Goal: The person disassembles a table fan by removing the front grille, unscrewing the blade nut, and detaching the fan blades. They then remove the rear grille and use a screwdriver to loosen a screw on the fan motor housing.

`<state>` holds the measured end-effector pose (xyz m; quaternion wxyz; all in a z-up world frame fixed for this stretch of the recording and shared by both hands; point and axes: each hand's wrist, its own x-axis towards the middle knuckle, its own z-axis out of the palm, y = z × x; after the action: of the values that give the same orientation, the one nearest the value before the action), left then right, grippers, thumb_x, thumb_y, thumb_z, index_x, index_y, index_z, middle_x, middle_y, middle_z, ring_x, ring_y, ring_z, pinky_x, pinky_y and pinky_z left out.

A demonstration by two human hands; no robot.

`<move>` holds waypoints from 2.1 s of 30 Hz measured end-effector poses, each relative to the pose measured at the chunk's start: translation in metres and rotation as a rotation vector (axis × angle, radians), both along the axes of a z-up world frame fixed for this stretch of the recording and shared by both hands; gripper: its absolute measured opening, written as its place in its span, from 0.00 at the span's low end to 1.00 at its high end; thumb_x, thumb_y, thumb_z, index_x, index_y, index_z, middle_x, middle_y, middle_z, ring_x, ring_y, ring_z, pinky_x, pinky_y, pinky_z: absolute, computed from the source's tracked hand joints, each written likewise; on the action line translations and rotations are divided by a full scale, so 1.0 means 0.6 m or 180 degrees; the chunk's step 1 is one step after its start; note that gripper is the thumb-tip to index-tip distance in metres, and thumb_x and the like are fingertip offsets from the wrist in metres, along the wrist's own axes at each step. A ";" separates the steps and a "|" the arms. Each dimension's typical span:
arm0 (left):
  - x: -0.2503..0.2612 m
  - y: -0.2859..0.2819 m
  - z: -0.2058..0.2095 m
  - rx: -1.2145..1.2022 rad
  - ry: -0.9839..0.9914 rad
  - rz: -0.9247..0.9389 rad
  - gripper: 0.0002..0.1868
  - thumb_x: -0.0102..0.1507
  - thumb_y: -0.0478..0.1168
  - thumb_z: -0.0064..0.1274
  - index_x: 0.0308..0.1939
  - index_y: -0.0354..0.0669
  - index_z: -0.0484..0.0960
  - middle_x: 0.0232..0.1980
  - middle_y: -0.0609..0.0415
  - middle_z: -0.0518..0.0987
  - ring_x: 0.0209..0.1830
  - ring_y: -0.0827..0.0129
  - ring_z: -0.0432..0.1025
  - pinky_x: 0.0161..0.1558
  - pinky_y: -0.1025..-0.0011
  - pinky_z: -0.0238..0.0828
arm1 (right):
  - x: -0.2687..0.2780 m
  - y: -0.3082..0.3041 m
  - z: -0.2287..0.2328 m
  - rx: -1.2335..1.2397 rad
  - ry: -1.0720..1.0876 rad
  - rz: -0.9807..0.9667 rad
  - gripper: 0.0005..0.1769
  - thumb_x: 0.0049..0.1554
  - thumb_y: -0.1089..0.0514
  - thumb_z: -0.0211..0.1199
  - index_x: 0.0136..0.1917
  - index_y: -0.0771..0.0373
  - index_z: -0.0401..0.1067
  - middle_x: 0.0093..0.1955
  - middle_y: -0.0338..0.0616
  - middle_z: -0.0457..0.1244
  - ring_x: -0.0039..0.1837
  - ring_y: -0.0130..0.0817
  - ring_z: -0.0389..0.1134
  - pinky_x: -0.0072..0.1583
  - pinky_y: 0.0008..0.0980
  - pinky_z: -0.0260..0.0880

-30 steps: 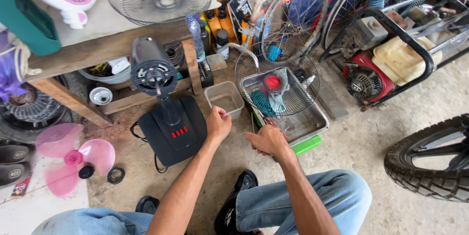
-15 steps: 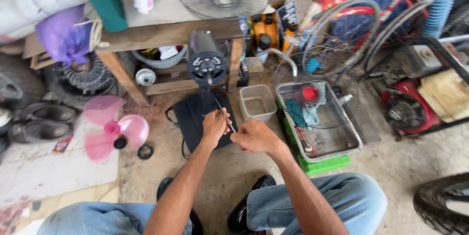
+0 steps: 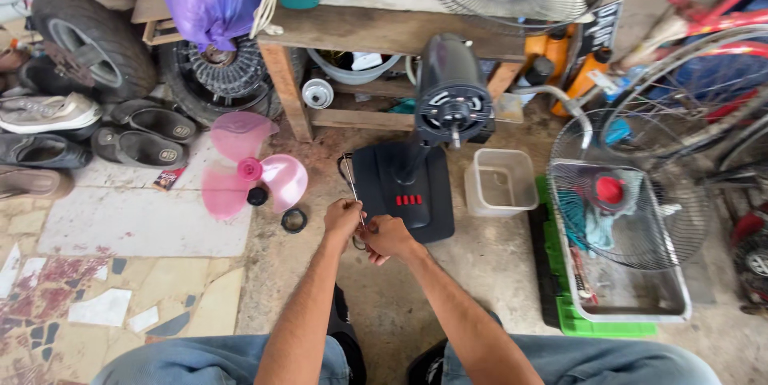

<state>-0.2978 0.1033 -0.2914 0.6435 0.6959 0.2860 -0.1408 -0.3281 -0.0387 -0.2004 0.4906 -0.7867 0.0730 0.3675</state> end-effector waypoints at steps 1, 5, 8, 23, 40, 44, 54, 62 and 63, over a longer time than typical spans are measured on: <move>-0.001 0.015 -0.014 0.0127 0.0020 0.0027 0.10 0.63 0.40 0.55 0.44 0.38 0.85 0.34 0.51 0.85 0.26 0.67 0.78 0.28 0.67 0.77 | 0.003 0.018 -0.029 0.0045 -0.0033 -0.0027 0.15 0.59 0.54 0.64 0.47 0.71 0.73 0.34 0.46 0.70 0.35 0.34 0.76 0.37 0.32 0.81; 0.000 0.058 -0.081 0.0593 -0.0050 0.0013 0.12 0.62 0.40 0.56 0.44 0.38 0.87 0.34 0.48 0.86 0.30 0.65 0.80 0.35 0.66 0.77 | 0.019 0.077 -0.131 -0.0023 -0.0136 -0.0121 0.14 0.60 0.57 0.62 0.51 0.72 0.72 0.34 0.52 0.71 0.34 0.35 0.76 0.36 0.32 0.80; 0.027 0.080 -0.140 0.0838 -0.0159 0.0003 0.12 0.60 0.39 0.57 0.45 0.38 0.88 0.37 0.48 0.87 0.33 0.64 0.82 0.40 0.67 0.78 | 0.049 0.106 -0.196 -0.0110 -0.0318 -0.0083 0.13 0.59 0.59 0.63 0.51 0.72 0.72 0.34 0.51 0.71 0.33 0.33 0.76 0.35 0.30 0.79; 0.026 0.085 -0.327 0.1418 -0.0189 -0.0143 0.08 0.60 0.38 0.54 0.40 0.45 0.87 0.36 0.52 0.87 0.38 0.62 0.82 0.45 0.66 0.78 | 0.085 0.138 -0.381 -0.1206 -0.1049 0.0348 0.24 0.49 0.56 0.74 0.55 0.66 0.70 0.48 0.60 0.70 0.52 0.55 0.73 0.53 0.45 0.77; 0.038 0.024 -0.094 0.2142 -0.0670 -0.0877 0.12 0.61 0.39 0.59 0.47 0.44 0.79 0.47 0.49 0.78 0.46 0.56 0.77 0.44 0.58 0.77 | 0.068 0.024 -0.141 -0.1391 -0.1183 0.0112 0.27 0.56 0.53 0.67 0.65 0.59 0.65 0.57 0.50 0.67 0.59 0.45 0.72 0.56 0.43 0.77; 0.042 -0.030 -0.019 0.2224 -0.1203 -0.1101 0.11 0.61 0.39 0.59 0.47 0.45 0.79 0.48 0.50 0.78 0.47 0.53 0.76 0.43 0.56 0.75 | 0.054 -0.038 -0.086 -0.1524 -0.1462 -0.0105 0.28 0.54 0.52 0.69 0.64 0.58 0.66 0.57 0.48 0.67 0.60 0.47 0.71 0.58 0.46 0.74; 0.010 -0.232 0.061 0.1836 -0.2199 -0.1568 0.09 0.61 0.39 0.59 0.44 0.45 0.77 0.42 0.48 0.79 0.42 0.51 0.76 0.42 0.54 0.74 | -0.022 -0.245 -0.013 -0.1875 -0.1942 -0.0967 0.26 0.51 0.53 0.69 0.61 0.57 0.67 0.56 0.49 0.68 0.59 0.51 0.70 0.57 0.50 0.71; -0.030 -0.428 0.094 0.1582 -0.2703 -0.2108 0.11 0.61 0.38 0.59 0.45 0.43 0.76 0.41 0.47 0.77 0.42 0.51 0.75 0.43 0.54 0.73 | -0.112 -0.460 0.002 -0.2274 -0.1894 -0.1477 0.18 0.50 0.54 0.66 0.54 0.60 0.72 0.55 0.54 0.69 0.58 0.55 0.70 0.59 0.51 0.71; -0.035 -0.453 0.096 0.1525 -0.2803 -0.2163 0.11 0.61 0.38 0.59 0.45 0.43 0.76 0.41 0.47 0.77 0.42 0.51 0.75 0.43 0.54 0.73 | -0.124 -0.490 -0.001 -0.2357 -0.1908 -0.1496 0.17 0.50 0.54 0.66 0.52 0.61 0.73 0.55 0.56 0.69 0.59 0.56 0.70 0.59 0.52 0.71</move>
<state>-0.3188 -0.1688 -0.2340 0.4458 0.8667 -0.2217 0.0312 -0.4026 -0.3329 -0.2009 0.2485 -0.9402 0.2288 -0.0437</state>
